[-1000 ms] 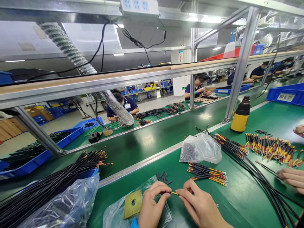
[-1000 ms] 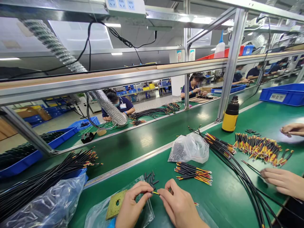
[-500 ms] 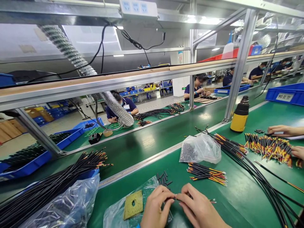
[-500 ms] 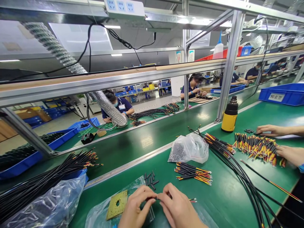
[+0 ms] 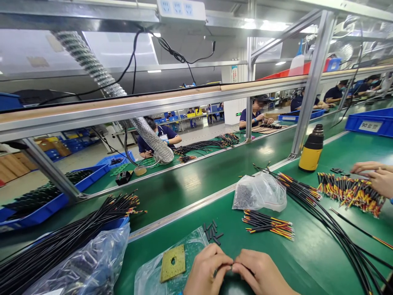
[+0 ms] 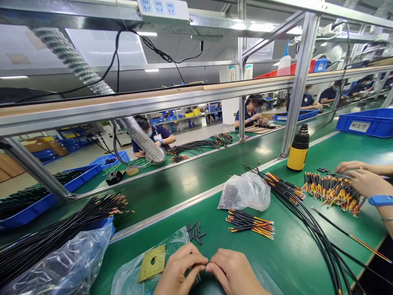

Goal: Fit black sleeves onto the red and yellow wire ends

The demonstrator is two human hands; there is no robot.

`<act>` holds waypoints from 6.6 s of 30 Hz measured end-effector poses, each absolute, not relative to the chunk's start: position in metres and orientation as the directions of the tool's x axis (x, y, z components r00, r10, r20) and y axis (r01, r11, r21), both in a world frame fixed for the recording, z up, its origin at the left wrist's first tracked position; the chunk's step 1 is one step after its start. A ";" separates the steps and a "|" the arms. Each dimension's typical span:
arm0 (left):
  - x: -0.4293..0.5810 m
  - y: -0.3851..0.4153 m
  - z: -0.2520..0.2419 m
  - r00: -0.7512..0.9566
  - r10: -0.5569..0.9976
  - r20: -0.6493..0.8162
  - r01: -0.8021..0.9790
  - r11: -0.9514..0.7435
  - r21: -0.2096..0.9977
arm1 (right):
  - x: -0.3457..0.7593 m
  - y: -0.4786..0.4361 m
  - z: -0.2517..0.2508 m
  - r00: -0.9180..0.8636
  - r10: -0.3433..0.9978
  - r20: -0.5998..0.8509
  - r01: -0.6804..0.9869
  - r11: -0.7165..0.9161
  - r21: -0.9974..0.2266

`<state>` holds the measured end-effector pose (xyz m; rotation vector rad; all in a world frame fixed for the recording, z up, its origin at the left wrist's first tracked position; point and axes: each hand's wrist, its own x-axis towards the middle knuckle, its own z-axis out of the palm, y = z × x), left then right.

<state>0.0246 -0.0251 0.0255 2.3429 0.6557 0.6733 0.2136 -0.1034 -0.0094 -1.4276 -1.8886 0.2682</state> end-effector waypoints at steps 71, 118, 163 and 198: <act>0.001 0.002 0.053 0.688 0.724 -0.060 0.644 -0.569 0.511 | 0.203 -0.096 -0.010 -0.251 0.904 0.346 0.791 0.397 -0.465; 0.018 -0.022 0.046 0.718 0.599 0.353 0.138 -0.621 0.772 | 0.203 -0.097 0.002 -0.024 0.816 0.578 0.502 0.510 -0.699; 0.025 -0.044 0.049 0.615 0.691 0.379 0.041 -0.508 0.860 | 0.207 -0.102 0.008 -0.116 0.992 0.048 -0.177 0.027 -0.984; 0.045 0.021 0.021 0.746 0.662 0.072 0.612 -0.724 0.318 | 0.216 -0.130 -0.029 -0.562 0.723 0.401 0.790 0.613 0.003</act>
